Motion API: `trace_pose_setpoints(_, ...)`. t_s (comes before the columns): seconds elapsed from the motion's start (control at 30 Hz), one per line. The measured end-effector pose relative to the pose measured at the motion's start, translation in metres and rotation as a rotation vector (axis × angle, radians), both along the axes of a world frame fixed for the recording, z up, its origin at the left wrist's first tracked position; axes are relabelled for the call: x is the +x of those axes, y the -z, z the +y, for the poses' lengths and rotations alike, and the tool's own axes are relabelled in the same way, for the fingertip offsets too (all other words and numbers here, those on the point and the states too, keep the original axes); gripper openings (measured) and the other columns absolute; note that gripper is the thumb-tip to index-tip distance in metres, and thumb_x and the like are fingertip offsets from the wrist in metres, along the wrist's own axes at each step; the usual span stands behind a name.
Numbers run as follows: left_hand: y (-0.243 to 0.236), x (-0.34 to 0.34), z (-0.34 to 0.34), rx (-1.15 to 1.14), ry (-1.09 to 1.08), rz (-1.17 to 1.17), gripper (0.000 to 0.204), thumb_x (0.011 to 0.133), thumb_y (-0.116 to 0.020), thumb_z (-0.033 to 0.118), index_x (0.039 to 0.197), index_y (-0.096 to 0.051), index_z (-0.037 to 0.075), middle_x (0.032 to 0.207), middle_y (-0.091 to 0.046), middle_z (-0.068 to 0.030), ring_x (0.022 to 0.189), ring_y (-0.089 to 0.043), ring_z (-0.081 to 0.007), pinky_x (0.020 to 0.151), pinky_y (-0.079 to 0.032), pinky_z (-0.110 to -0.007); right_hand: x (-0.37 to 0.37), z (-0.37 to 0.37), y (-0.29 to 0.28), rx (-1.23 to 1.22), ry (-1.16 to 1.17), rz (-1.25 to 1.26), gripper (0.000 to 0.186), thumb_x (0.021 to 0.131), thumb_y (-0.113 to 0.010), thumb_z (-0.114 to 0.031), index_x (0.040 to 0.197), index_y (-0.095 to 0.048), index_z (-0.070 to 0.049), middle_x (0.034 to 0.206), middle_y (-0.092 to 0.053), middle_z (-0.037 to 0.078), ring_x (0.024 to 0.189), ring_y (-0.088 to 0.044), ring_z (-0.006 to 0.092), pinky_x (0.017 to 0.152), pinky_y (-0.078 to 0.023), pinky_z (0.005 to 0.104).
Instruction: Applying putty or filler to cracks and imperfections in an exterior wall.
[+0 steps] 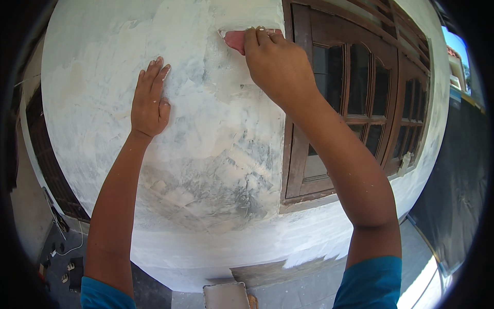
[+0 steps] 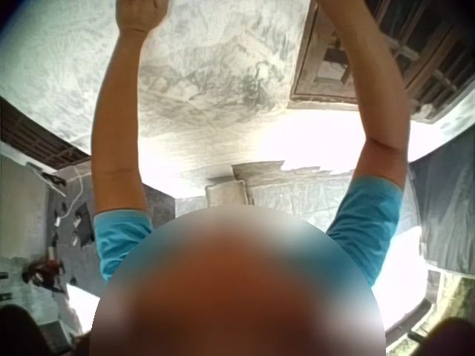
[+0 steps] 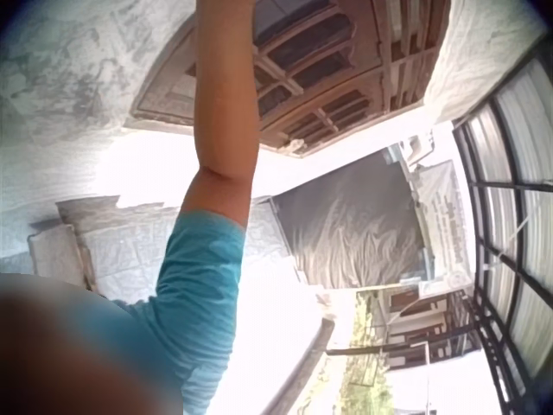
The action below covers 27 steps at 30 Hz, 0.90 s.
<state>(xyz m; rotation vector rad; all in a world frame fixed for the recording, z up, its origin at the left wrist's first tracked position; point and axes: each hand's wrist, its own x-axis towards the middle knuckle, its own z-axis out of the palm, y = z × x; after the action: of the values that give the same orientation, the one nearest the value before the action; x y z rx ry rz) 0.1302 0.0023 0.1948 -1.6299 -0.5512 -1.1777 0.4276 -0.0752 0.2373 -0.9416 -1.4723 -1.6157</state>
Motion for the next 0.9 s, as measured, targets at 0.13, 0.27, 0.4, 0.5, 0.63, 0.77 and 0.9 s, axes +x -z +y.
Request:
trace_pose_setpoints(0.13,-0.001,-0.002,0.001,0.006,-0.019,0.003,0.062,0.078,-0.045,0.010,0.139,-0.051,0.003,0.151,-0.045,-0.0164,0.143,-0.039,-0.0333,0.120,-0.026,-0.049,0.003,0.048,0.041,-0.038,0.138,-0.040,0.048,0.088,-0.054,-0.007,0.134,-0.052,0.009,0.125,-0.065,0.023,0.108,-0.068,0.0349,0.083,-0.059,0.0376)
trace_pose_setpoints(0.27,0.002,-0.005,0.005,-0.019,-0.052,-0.009,0.063,0.078,-0.045,0.010,0.140,-0.050,0.003,0.151,-0.044,-0.0163,0.143,-0.038,-0.0333,0.121,-0.026,-0.048,-0.007,0.042,0.145,-0.180,0.136,-0.147,0.050,0.086,-0.057,-0.010,0.130,-0.055,0.013,0.121,-0.065,0.028,0.108,-0.067,0.0384,0.090,-0.057,0.0414)
trace_pose_setpoints(0.4,0.003,-0.003,0.003,-0.012,-0.015,-0.004,0.063,0.078,-0.046,0.010,0.141,-0.048,0.003,0.153,-0.042,-0.0159,0.144,-0.036,-0.0330,0.121,-0.025,-0.048,-0.007,-0.009,0.185,-0.317,0.113,-0.170,0.046,0.082,-0.060,-0.009,0.123,-0.059,0.013,0.112,-0.069,0.027,0.100,-0.070,0.0376,0.085,-0.059,0.0425)
trace_pose_setpoints(0.5,0.002,-0.008,0.004,-0.015,-0.046,-0.016,0.063,0.078,-0.046,0.010,0.142,-0.048,0.003,0.153,-0.041,-0.0157,0.145,-0.036,-0.0328,0.121,-0.025,-0.049,-0.011,-0.040,0.133,-0.443,-0.037,-0.045,0.021,0.080,-0.061,-0.007,0.098,-0.064,0.002,0.089,-0.070,0.015,0.081,-0.070,0.0278,0.067,-0.058,0.0368)
trace_pose_setpoints(0.63,0.001,-0.005,0.003,-0.025,-0.024,-0.009,0.064,0.078,-0.046,0.009,0.141,-0.048,0.003,0.153,-0.042,-0.0158,0.145,-0.036,-0.0323,0.121,-0.025,-0.049,-0.016,-0.029,0.021,-0.082,-0.018,0.066,0.032,0.085,-0.063,-0.007,0.116,-0.061,-0.005,0.105,-0.072,0.011,0.085,-0.070,0.0270,0.069,-0.058,0.0359)
trace_pose_setpoints(0.77,-0.001,0.000,0.002,-0.017,-0.016,-0.002,0.063,0.078,-0.046,0.008,0.141,-0.048,0.003,0.153,-0.042,-0.0159,0.144,-0.036,-0.0324,0.121,-0.026,-0.049,-0.023,0.020,-0.025,0.024,0.142,0.025,0.035,0.089,-0.056,-0.009,0.123,-0.060,0.000,0.115,-0.070,0.016,0.094,-0.071,0.0276,0.071,-0.060,0.0357)
trace_pose_setpoints(0.9,0.001,-0.003,-0.001,-0.017,-0.015,-0.012,0.063,0.078,-0.046,0.008,0.141,-0.049,0.003,0.152,-0.043,-0.0157,0.144,-0.037,-0.0322,0.120,-0.026,-0.048,-0.048,0.047,0.059,0.010,0.227,-0.145,0.047,0.081,-0.062,-0.007,0.123,-0.061,0.013,0.115,-0.068,0.030,0.097,-0.071,0.0357,0.071,-0.060,0.0362)
